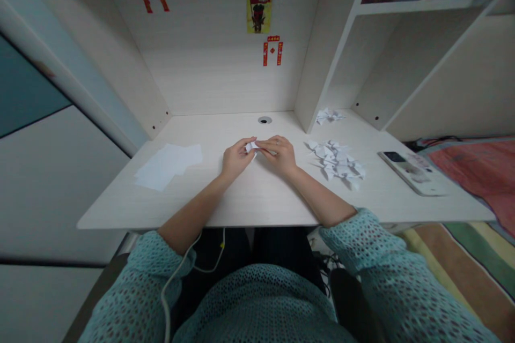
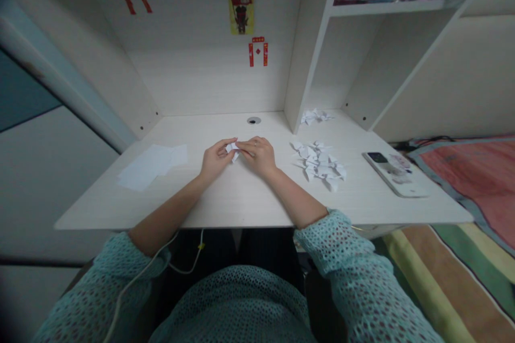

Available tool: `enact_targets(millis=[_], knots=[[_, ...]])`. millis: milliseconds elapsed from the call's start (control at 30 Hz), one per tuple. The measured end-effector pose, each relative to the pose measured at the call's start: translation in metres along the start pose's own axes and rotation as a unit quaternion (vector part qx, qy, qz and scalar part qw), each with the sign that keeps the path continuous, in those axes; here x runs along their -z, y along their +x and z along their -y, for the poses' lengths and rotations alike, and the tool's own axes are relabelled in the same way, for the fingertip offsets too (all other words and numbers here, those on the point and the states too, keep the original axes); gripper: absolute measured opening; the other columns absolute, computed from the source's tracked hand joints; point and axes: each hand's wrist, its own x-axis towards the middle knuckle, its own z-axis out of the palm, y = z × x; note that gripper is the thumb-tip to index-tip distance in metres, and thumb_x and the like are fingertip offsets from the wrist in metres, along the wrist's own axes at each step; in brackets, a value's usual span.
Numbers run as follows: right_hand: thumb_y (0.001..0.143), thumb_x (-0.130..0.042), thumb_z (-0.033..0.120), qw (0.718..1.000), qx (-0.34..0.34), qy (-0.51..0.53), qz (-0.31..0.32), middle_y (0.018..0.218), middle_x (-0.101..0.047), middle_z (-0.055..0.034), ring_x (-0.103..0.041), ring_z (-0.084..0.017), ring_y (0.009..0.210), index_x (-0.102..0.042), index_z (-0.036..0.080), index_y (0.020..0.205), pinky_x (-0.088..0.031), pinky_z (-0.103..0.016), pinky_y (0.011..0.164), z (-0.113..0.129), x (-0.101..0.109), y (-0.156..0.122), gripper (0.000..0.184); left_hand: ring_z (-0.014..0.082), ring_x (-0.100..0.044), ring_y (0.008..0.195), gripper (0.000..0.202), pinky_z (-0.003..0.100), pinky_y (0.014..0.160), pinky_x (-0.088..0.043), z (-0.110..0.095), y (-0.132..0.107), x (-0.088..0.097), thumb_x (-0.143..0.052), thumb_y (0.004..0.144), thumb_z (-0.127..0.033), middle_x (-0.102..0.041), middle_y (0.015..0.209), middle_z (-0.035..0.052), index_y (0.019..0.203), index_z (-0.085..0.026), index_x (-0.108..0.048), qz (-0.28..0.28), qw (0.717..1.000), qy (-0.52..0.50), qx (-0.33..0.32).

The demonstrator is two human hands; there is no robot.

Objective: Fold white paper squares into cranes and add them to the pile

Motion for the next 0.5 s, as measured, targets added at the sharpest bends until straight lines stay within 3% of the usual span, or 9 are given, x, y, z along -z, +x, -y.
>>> enact_targets(millis=[500], knots=[[0.08,-0.062,0.031,0.994,-0.073,0.072,-0.046,0.088,-0.072,-0.0004,-0.061,-0.018,0.08,-0.071,0.031,0.094,-0.051,-0.035,0.076,0.0062,0.0027,0.0011,0.017,0.0185,-0.062,0.101,0.028,0.032,0.089,-0.049,0.0054,0.005,0.0026,-0.057,0.076,-0.021,-0.063,0.115,0.0081,0.103,-0.018,-0.061,-0.06,0.996,-0.062,0.017]])
